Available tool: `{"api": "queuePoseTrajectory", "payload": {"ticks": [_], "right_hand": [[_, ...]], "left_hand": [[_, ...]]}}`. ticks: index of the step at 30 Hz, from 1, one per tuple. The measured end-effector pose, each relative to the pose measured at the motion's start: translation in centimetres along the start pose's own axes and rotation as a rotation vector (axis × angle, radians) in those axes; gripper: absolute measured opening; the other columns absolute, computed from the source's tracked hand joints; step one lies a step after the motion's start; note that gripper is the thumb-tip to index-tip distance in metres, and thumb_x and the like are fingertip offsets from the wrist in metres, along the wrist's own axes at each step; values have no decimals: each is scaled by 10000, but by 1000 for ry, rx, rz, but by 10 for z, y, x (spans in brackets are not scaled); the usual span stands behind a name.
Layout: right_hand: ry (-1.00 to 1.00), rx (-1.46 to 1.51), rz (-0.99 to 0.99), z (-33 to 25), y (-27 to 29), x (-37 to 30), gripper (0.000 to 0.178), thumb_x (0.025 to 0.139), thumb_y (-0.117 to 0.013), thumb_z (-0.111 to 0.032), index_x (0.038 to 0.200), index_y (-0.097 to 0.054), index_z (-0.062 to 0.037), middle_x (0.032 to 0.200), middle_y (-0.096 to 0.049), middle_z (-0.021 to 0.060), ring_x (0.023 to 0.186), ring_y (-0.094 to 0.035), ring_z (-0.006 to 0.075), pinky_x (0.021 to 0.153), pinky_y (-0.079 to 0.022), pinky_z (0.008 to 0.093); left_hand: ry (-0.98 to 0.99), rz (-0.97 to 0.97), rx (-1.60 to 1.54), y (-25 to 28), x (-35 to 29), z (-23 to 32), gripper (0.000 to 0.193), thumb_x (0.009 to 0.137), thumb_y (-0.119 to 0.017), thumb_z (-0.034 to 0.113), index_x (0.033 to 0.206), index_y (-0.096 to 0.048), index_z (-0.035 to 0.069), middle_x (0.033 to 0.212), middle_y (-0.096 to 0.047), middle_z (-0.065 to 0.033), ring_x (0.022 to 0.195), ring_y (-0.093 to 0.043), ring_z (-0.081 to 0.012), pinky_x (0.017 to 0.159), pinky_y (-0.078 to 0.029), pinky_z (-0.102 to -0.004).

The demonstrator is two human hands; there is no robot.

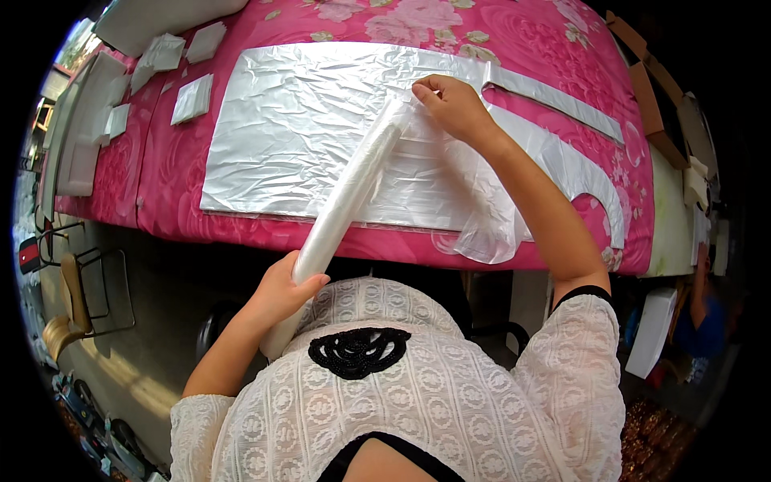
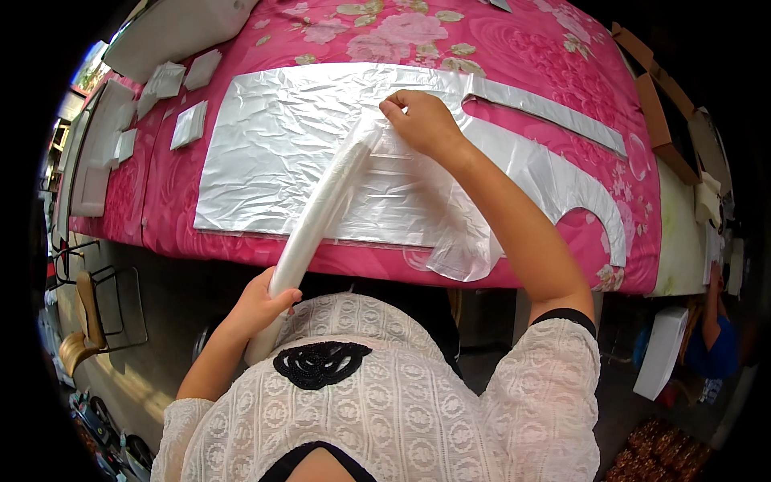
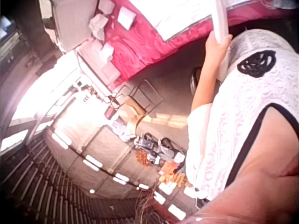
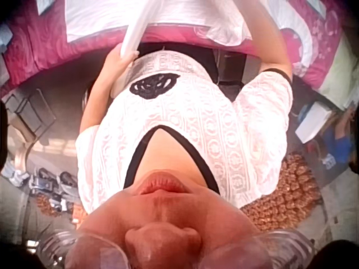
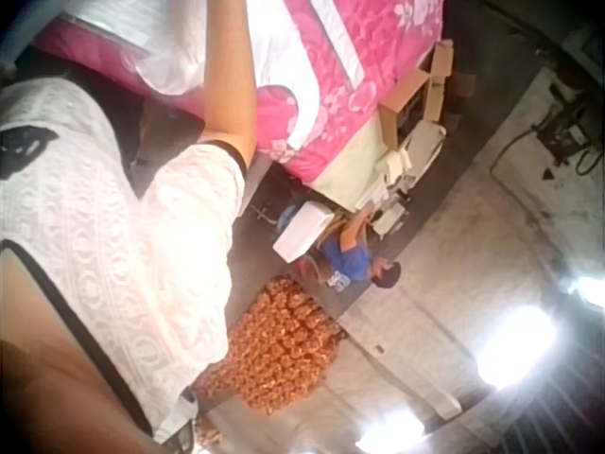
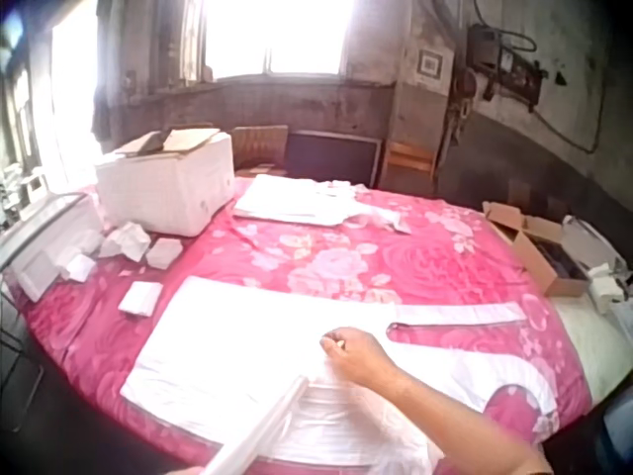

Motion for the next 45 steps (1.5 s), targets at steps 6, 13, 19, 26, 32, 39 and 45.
{"api": "queuePoseTrajectory", "payload": {"ticks": [6,13,19,26,32,39,45], "right_hand": [[-297,523,-413,-6,-12,2,341,881,-604,-349,1006,-637,-33,801,-620,14,649,-541,45,577,-435,189],[-180,646,-484,-3,-24,-1,198,841,-670,-240,806,-624,-51,687,-579,-9,612,-515,56,567,-413,202],[-234,542,-204,41,12,2,204,839,-670,-249,850,-638,-48,707,-567,-29,619,-495,45,575,-392,189],[-396,260,215,162,126,-13,184,840,-646,-213,810,-632,-33,674,-548,-22,578,-486,62,550,-404,203],[-350,242,254,153,149,-19,195,850,-637,-211,838,-633,-16,674,-541,-25,578,-457,55,532,-375,208],[-192,467,-6,80,72,24,218,845,-649,-223,898,-638,-12,733,-569,-29,633,-487,47,576,-409,203],[-80,326,-98,38,40,48,178,853,-639,-209,854,-651,-32,703,-572,-27,612,-495,49,563,-422,205]], "left_hand": [[-8,-49,-73,0,2,-1,367,805,-630,135,1120,-504,-4,844,-591,-67,671,-560,-110,627,-476,-269],[16,-77,-47,2,-1,-3,414,814,-635,226,1129,-496,-4,849,-620,-91,650,-568,-115,610,-480,-270],[83,-205,-113,3,-3,7,450,805,-649,250,1138,-488,-6,872,-628,-100,654,-568,-119,624,-483,-279],[142,-435,-85,28,-18,-12,487,770,-700,236,1145,-508,-9,913,-632,-90,808,-599,-145,740,-486,-293],[49,-559,107,64,-15,11,435,724,-763,255,1024,-587,-5,906,-628,-52,851,-569,-122,785,-456,-283],[-612,-80,941,43,38,138,441,651,-743,179,1032,-579,29,933,-627,-133,895,-588,-334,761,-470,-376],[-1247,274,947,12,79,153,395,689,-726,150,1041,-578,50,991,-602,-87,948,-568,-290,808,-472,-387]]}}
Point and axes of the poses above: each hand's wrist, its own x-axis towards the middle knuckle, its own y-axis out of the back of the hand, z = x × y, the point moved 3 cm from there along x, towards the middle knuckle
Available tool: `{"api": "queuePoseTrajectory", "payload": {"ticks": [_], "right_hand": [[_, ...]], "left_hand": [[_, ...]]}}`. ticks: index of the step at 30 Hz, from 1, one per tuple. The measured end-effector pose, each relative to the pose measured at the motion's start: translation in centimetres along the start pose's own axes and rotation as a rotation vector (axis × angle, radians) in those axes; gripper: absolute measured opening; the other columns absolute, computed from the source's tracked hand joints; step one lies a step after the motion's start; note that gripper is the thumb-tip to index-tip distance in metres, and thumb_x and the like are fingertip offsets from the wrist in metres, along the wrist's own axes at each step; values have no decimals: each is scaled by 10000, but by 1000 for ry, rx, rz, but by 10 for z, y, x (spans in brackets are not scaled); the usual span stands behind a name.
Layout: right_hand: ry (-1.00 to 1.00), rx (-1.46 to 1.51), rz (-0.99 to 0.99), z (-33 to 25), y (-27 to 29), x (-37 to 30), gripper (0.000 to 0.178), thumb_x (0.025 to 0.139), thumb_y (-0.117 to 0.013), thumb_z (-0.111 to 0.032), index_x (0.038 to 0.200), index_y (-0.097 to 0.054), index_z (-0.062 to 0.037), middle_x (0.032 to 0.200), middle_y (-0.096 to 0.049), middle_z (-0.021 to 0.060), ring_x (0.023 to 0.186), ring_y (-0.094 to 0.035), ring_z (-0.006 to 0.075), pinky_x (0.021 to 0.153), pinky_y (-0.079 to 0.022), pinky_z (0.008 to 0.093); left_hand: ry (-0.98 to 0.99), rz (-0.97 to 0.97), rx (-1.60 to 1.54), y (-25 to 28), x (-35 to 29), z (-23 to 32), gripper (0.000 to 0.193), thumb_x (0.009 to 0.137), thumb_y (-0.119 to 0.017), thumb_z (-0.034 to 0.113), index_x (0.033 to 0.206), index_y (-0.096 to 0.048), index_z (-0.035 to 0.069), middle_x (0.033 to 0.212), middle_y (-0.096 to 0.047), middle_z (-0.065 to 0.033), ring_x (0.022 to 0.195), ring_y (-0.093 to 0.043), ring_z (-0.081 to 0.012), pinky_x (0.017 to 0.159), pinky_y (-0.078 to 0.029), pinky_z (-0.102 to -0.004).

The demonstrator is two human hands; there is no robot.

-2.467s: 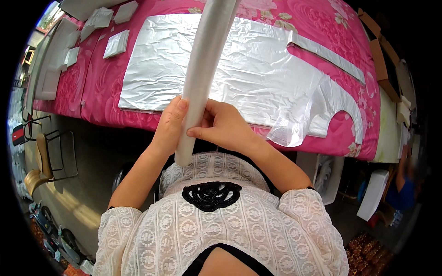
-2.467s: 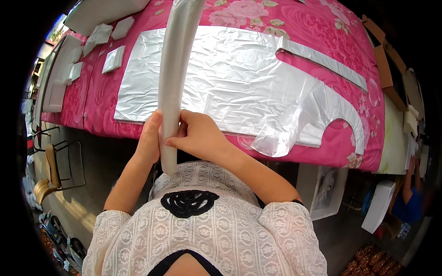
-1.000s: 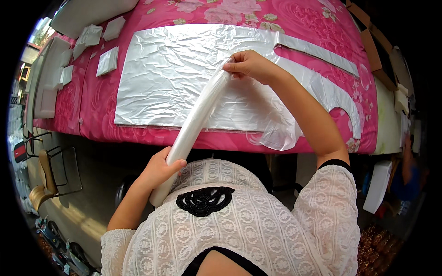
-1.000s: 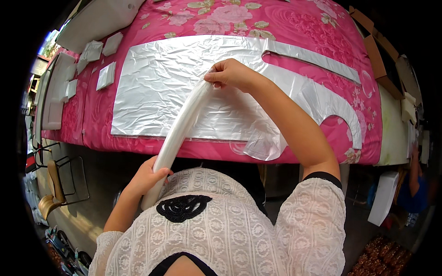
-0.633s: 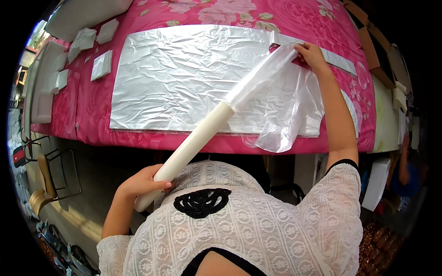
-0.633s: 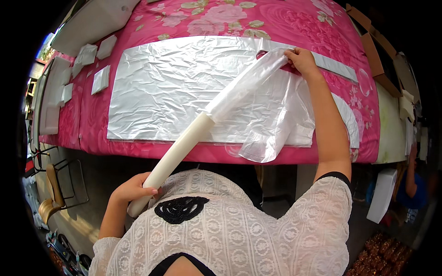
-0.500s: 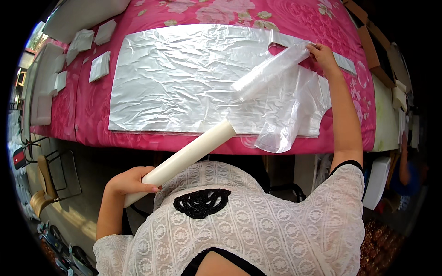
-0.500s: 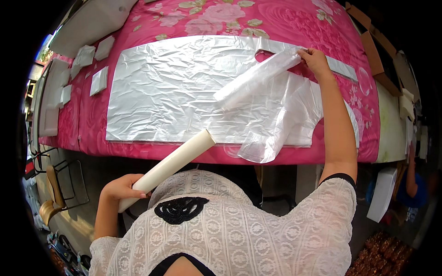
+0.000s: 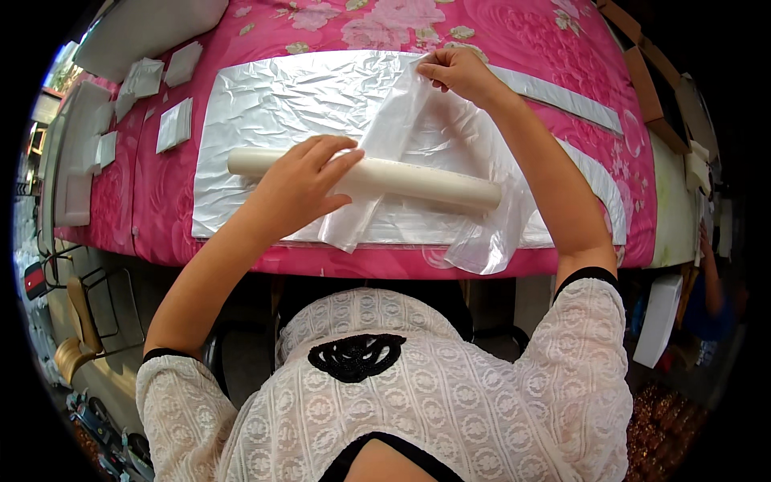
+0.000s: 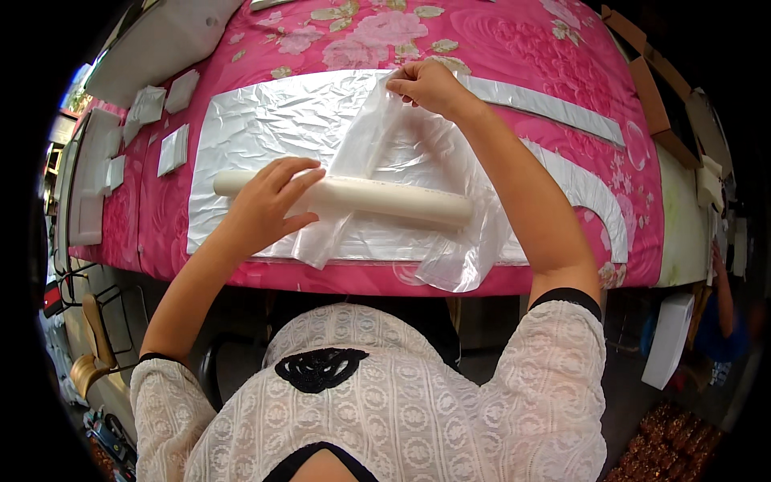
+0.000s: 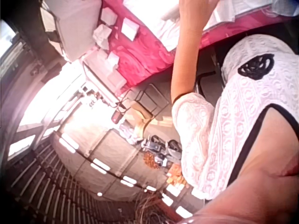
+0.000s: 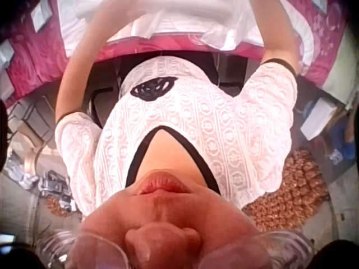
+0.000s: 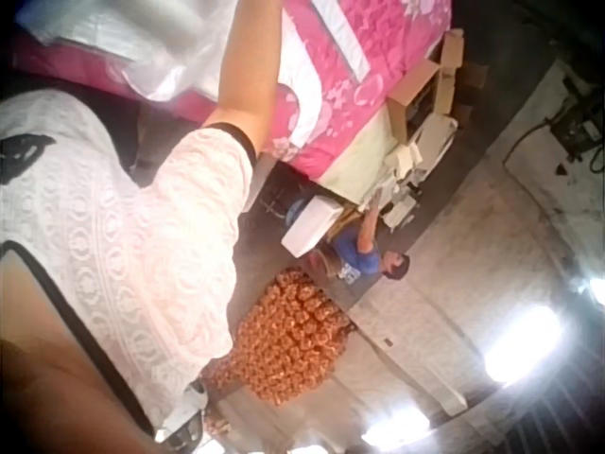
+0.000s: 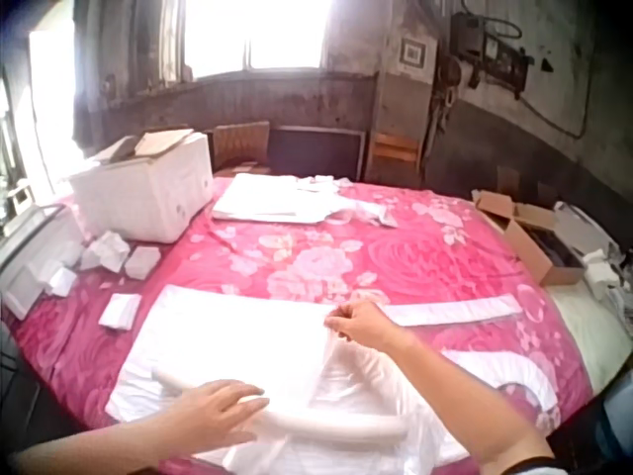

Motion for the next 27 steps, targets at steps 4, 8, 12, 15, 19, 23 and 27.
{"api": "queuePoseTrajectory", "payload": {"ticks": [4,8,12,15,19,23,27], "right_hand": [[-13,10,-90,12,1,12,163,849,-636,-200,830,-655,-40,685,-567,-27,613,-498,51,577,-427,206],[-67,-105,39,17,6,14,150,835,-632,-173,865,-652,-27,709,-608,8,603,-550,90,574,-455,239],[42,-231,385,13,-1,-5,191,822,-612,-139,966,-632,-15,871,-634,95,754,-602,190,693,-480,305],[394,-565,469,-20,-30,-54,301,786,-640,-150,1058,-603,-25,1070,-592,162,1004,-553,296,882,-434,380],[587,-561,63,-48,-99,-122,428,763,-675,-174,1163,-565,-71,1140,-558,131,1033,-526,312,884,-442,397],[526,-741,138,-32,-108,-145,451,764,-631,-86,1208,-557,-117,1128,-565,99,955,-561,292,808,-481,369],[298,-726,250,-11,-54,-157,483,783,-624,-91,1256,-529,-119,1111,-577,87,952,-558,287,807,-473,352]], "left_hand": [[-181,-274,-161,-33,-29,9,533,760,-679,318,1147,-527,-15,1173,-535,-156,1096,-519,-311,940,-427,-391],[-147,-387,-110,-51,-42,24,785,807,-523,528,1286,-383,-78,1378,-358,-213,1309,-310,-331,1086,-237,-422],[-103,-434,-83,-57,-50,32,865,816,-443,599,1327,-330,-89,1427,-289,-232,1355,-234,-342,1111,-167,-448],[-64,-415,-57,-61,-53,42,873,806,-455,599,1327,-329,-91,1420,-295,-238,1347,-247,-351,1110,-169,-450],[-14,-404,21,-75,-60,56,878,799,-466,596,1319,-331,-98,1410,-306,-246,1335,-269,-364,1102,-181,-463],[0,-382,46,-70,-56,64,857,801,-486,558,1331,-319,-95,1422,-293,-238,1344,-259,-349,1105,-185,-450],[0,-361,65,-69,-58,66,851,793,-509,531,1347,-305,-81,1442,-269,-223,1357,-240,-329,1113,-172,-433]]}}
Point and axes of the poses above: each hand's wrist, its own x-axis towards the middle knuckle, its own y-axis out of the back of the hand, z = x × y, the point moved 3 cm from there along x, towards the middle knuckle
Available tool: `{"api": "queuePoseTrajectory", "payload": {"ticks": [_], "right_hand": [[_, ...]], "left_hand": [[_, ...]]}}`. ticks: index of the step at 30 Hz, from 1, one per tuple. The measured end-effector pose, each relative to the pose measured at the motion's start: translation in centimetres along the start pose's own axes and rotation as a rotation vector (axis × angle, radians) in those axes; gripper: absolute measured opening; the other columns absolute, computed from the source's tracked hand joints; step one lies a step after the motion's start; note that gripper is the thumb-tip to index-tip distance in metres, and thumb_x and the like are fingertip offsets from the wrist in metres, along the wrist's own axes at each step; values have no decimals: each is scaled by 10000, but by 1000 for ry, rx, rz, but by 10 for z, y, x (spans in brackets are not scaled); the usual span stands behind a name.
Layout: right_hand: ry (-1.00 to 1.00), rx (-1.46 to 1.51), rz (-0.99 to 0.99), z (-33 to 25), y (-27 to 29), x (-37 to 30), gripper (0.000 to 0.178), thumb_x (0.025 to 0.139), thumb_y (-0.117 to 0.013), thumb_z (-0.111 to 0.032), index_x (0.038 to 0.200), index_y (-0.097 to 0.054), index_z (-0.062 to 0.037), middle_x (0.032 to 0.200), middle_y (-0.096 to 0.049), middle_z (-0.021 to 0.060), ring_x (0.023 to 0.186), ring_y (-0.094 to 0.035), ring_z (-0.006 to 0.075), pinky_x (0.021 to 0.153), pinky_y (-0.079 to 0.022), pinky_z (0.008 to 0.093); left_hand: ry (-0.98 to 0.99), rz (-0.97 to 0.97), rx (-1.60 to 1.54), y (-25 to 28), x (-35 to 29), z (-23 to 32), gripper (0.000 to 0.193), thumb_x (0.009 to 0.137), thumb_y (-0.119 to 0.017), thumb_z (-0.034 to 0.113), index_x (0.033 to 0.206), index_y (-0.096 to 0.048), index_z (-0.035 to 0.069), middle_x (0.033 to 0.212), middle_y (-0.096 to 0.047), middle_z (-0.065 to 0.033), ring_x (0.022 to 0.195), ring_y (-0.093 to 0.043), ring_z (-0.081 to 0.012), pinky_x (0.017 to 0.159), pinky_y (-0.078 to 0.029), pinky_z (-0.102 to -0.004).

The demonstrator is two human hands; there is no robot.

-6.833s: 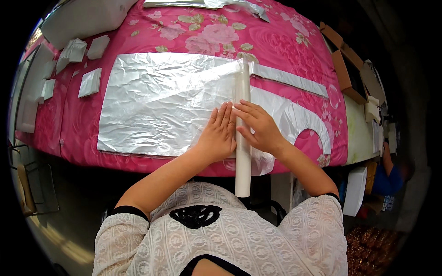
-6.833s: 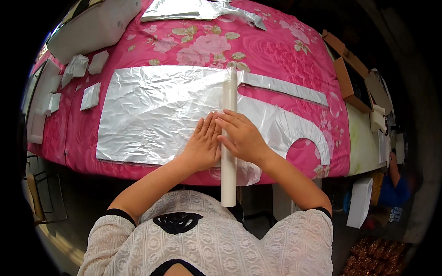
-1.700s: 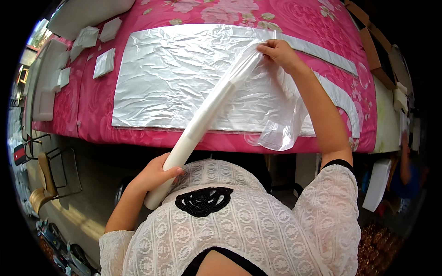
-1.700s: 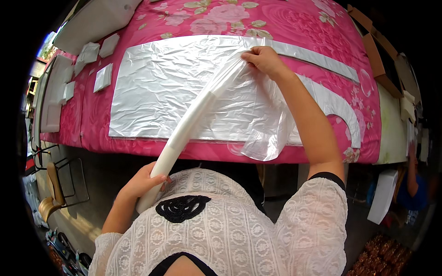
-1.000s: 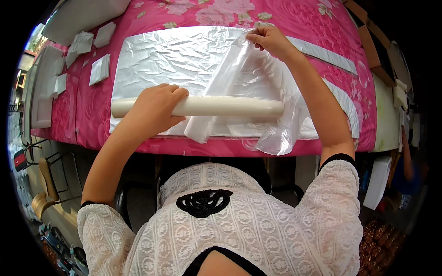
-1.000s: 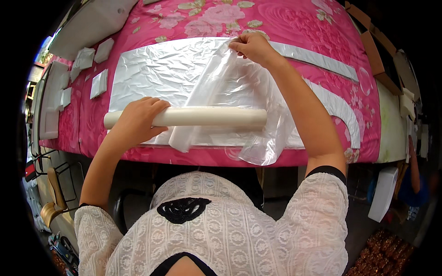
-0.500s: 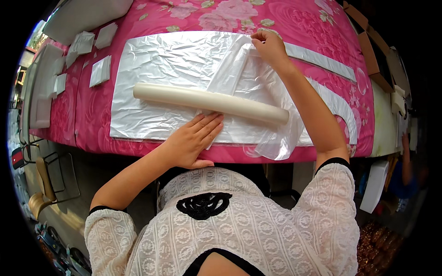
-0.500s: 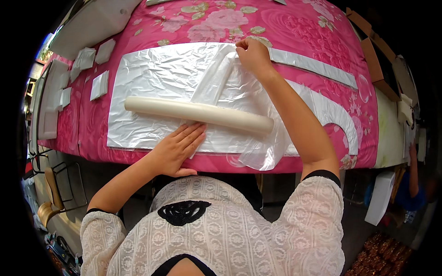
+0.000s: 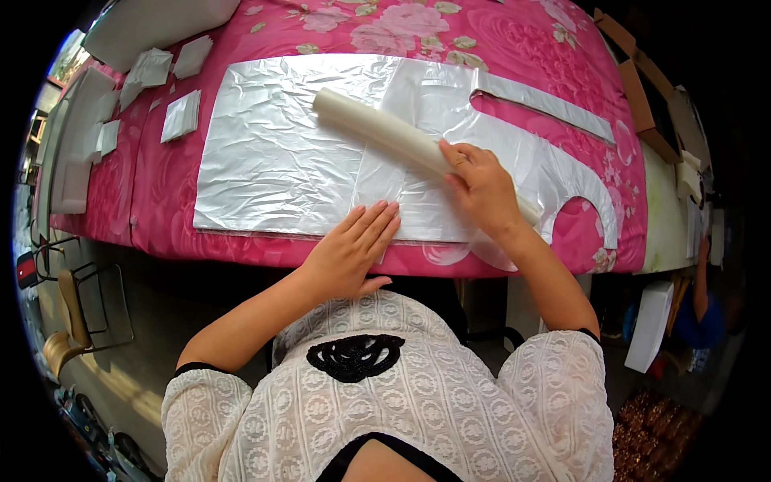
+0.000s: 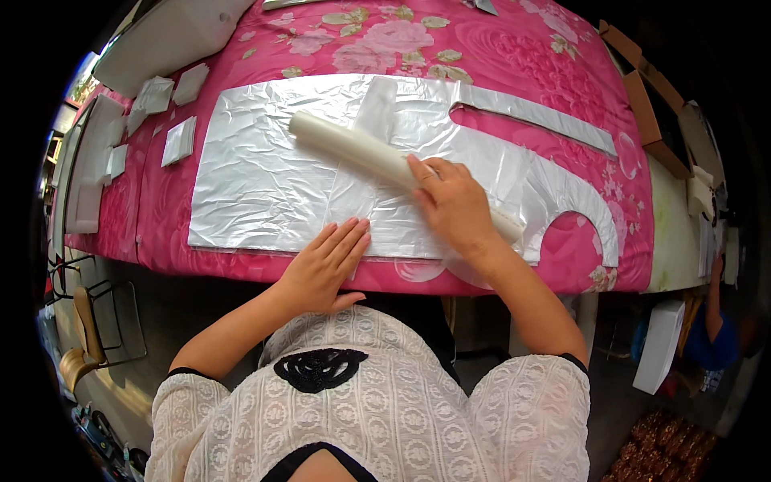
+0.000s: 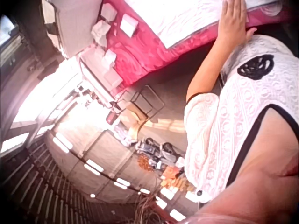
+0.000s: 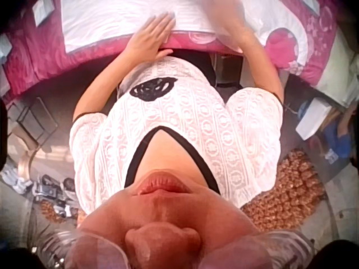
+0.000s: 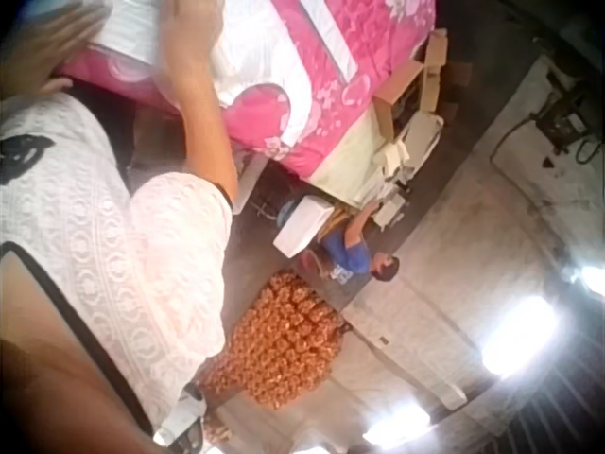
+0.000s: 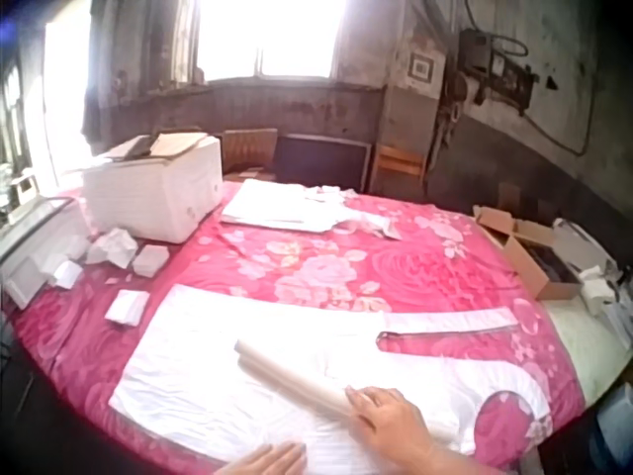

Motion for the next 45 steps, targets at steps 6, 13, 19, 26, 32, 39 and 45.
{"api": "queuePoseTrajectory", "payload": {"ticks": [6,13,19,26,32,39,45], "right_hand": [[-499,-169,204,135,62,-42,455,841,-583,-130,1289,-503,-116,1150,-576,140,1017,-557,309,880,-444,370],[-338,271,139,75,62,-31,479,830,-589,-48,1297,-480,-56,1192,-561,156,1054,-547,287,902,-425,327],[204,165,-126,-31,-3,-11,515,713,-630,17,1212,-554,-86,1152,-579,108,1075,-518,297,935,-399,392],[210,77,48,6,-26,78,468,731,-604,14,1190,-569,-70,1126,-603,104,1008,-553,301,893,-427,374],[131,-5,187,39,-31,124,425,739,-586,7,1151,-607,-97,1175,-584,114,1109,-513,304,971,-397,376],[441,274,-272,-33,-40,27,499,722,-512,75,1204,-546,-45,1231,-549,117,1197,-460,308,1012,-373,381],[477,402,-243,-57,-37,-15,460,721,-551,40,1175,-561,-36,1222,-554,131,1168,-490,308,981,-405,391]], "left_hand": [[4,28,-31,-2,3,2,830,767,-584,451,1355,-305,-63,1453,-261,-205,1366,-230,-311,1114,-173,-423],[79,129,147,-28,1,20,674,758,-566,240,1323,-358,-63,1429,-309,-207,1350,-269,-320,1098,-203,-447],[150,193,94,-35,2,35,545,802,-478,122,1304,-379,-66,1412,-335,-215,1331,-300,-336,1087,-214,-458],[173,139,131,-37,2,44,584,831,-463,162,1352,-319,-58,1450,-266,-218,1365,-233,-335,1099,-190,-455],[33,119,13,-18,-8,29,551,812,-494,107,1329,-370,-38,1436,-315,-175,1355,-273,-300,1087,-236,-456],[-90,282,-92,-6,-28,8,332,765,-568,87,1085,-585,-1,1265,-514,-125,1228,-457,-243,1055,-323,-441],[-143,399,-405,2,-30,-8,344,733,-654,94,1069,-602,44,1247,-533,-105,1186,-496,-247,1036,-349,-429]]}}
Point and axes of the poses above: each hand's wrist, its own x-axis towards the middle knuckle, its own y-axis out of the back of the hand, z = x × y, the point moved 3 cm from there along x, towards the middle knuckle
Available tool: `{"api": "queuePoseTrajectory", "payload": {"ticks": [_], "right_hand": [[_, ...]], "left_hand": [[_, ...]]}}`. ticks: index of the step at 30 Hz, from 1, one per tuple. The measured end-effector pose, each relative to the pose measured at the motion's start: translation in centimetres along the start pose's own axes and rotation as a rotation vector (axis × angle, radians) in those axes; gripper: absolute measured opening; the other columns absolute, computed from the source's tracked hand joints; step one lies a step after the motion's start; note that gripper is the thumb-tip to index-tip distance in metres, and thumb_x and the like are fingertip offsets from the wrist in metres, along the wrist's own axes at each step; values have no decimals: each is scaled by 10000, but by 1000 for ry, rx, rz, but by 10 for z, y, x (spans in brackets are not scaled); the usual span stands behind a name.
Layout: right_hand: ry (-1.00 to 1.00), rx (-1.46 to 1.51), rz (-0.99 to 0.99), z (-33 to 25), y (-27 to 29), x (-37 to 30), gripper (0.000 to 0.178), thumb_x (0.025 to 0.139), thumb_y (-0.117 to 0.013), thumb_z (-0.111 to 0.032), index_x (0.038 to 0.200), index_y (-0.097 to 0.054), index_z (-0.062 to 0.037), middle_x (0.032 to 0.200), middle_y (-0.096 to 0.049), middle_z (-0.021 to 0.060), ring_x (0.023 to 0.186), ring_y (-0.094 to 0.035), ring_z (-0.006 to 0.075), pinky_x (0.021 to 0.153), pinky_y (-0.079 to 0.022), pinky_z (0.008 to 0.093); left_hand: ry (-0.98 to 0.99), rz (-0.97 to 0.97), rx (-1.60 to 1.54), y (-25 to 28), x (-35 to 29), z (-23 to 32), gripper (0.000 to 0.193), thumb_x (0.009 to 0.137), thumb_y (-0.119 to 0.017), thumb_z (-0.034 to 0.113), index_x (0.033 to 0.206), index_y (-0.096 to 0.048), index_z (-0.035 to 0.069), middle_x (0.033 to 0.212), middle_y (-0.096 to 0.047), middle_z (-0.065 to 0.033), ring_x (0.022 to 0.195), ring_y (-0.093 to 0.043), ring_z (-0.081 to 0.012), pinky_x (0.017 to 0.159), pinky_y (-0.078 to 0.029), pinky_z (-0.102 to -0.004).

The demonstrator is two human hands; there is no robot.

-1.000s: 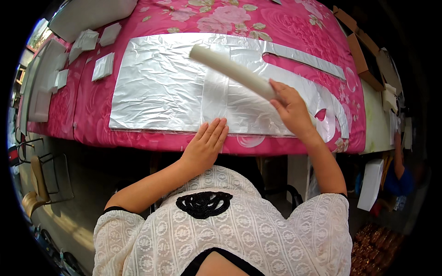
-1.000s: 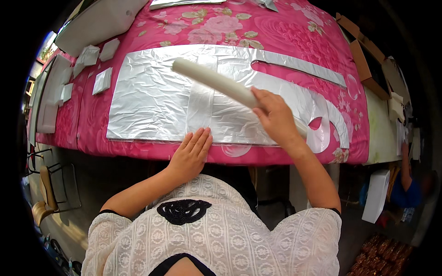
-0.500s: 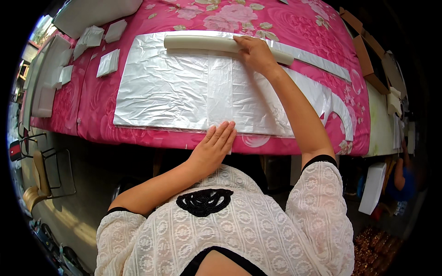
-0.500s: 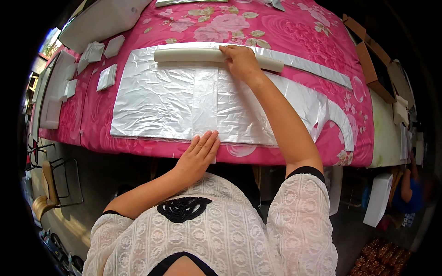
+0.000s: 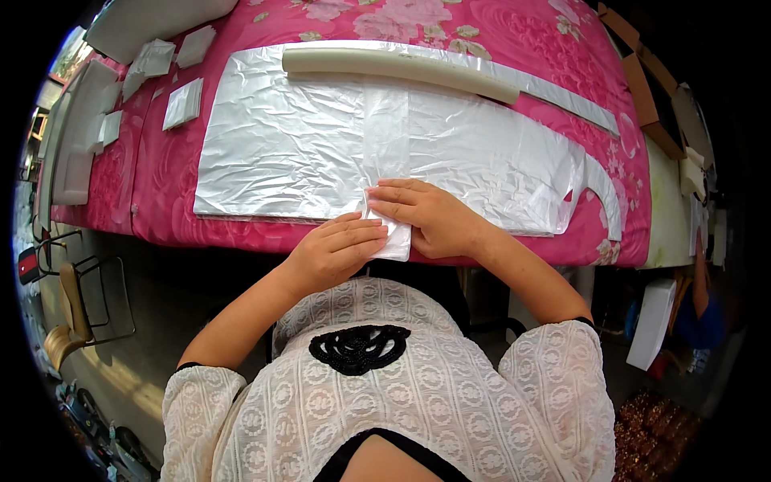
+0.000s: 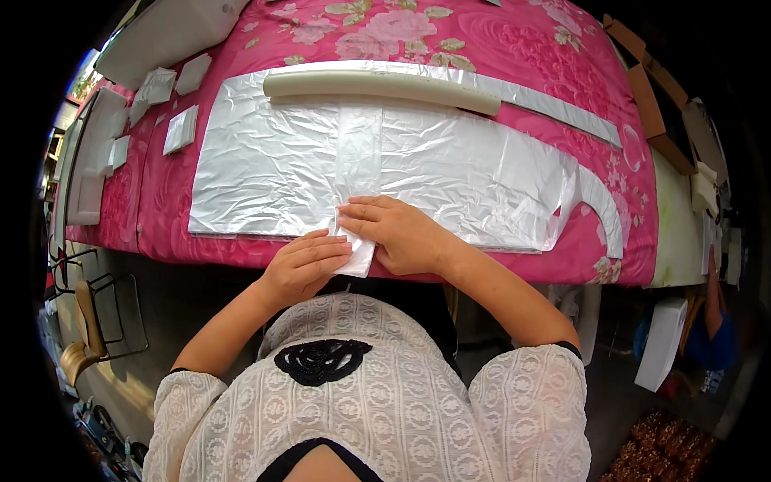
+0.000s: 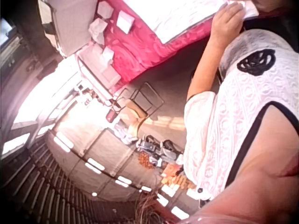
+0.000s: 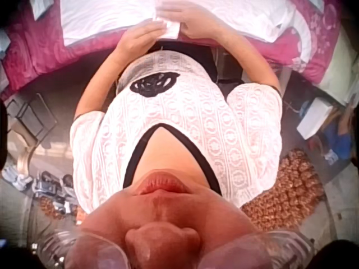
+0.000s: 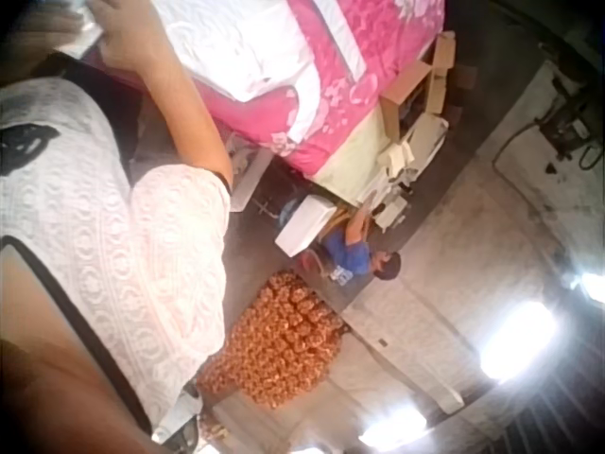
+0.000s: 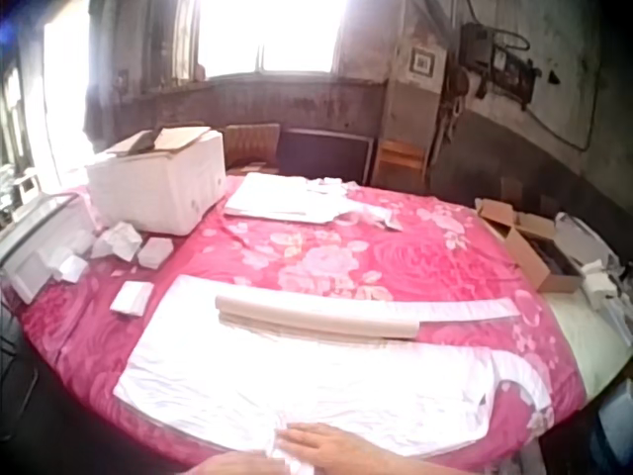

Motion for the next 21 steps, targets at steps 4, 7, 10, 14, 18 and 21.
{"api": "queuePoseTrajectory", "payload": {"ticks": [4,7,10,14,18,21], "right_hand": [[-107,-151,165,9,-3,-6,387,730,-605,0,1114,-598,-43,1150,-594,111,1094,-541,308,929,-443,385],[-128,-220,235,8,2,-10,299,714,-610,-8,1009,-635,-54,1069,-615,92,1002,-568,269,857,-468,360],[-132,-234,242,12,6,-13,266,708,-619,-17,970,-644,-56,1028,-627,76,942,-580,257,804,-485,349],[-149,-153,292,23,13,-12,245,699,-626,-24,940,-653,-64,928,-650,57,869,-592,237,744,-500,330],[-768,389,295,42,23,2,108,777,-602,-99,821,-674,-32,691,-643,69,644,-608,153,610,-478,275],[-942,418,115,56,32,20,233,819,-610,-204,746,-664,11,594,-617,68,529,-587,114,530,-451,267]], "left_hand": [[104,-96,130,18,27,-1,532,692,-700,157,1186,-532,51,1317,-477,-127,1228,-455,-280,1031,-346,-441],[146,-138,210,12,32,-16,661,649,-703,173,1251,-474,25,1338,-451,-140,1241,-436,-284,1030,-346,-427],[163,-94,231,7,35,-24,602,672,-667,151,1231,-496,6,1251,-525,-138,1172,-494,-280,985,-386,-400],[215,14,210,6,43,-30,489,739,-610,138,1208,-530,23,1107,-600,-155,972,-589,-281,837,-457,-374],[699,66,-119,13,60,-38,373,851,-547,149,1201,-535,22,986,-614,-188,766,-620,-248,678,-481,-313],[815,233,-262,12,64,-51,411,903,-531,198,1246,-468,-20,1058,-592,-183,744,-618,-233,654,-492,-290]]}}
Point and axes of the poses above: each hand's wrist, its own x-axis towards the middle knuckle, its own y-axis out of the back of the hand, z = x × y, the point moved 3 cm from there along x, towards the middle knuckle
